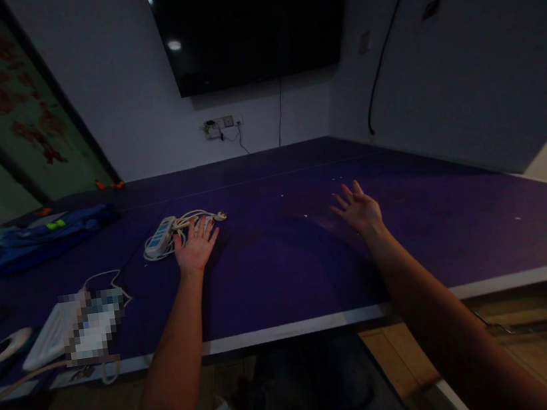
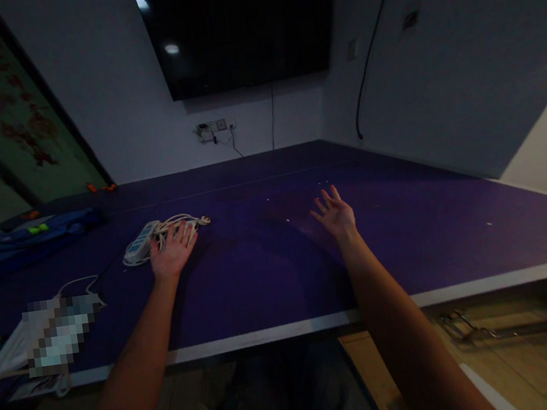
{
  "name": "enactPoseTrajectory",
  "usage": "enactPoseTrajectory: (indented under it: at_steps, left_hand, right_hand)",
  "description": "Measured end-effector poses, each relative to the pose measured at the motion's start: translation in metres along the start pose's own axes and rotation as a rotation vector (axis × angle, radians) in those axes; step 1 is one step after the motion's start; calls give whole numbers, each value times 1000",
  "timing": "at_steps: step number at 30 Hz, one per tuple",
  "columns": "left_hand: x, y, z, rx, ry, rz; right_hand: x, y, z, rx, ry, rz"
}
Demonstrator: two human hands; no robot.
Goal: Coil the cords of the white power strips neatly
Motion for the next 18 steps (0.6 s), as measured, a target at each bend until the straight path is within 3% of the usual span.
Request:
enactPoseTrajectory:
  at_steps: [6,18]
  left_hand:
    - [23,-15,-10,94,294,216]
    - [23,-3,-3,82,404,173]
  right_hand:
    - [24,-3,8,-51,-99,309]
    - [23,7,0,3,-110,375]
Point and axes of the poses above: each hand's wrist, its own y-axis away from the middle knuckle, its own x-axis out of the back of the hand, z = x × y, the point moved 8 cm from there along -y, towards the middle knuckle, and after that the axes turned 4 degrees about z, right-handed, at the moved point
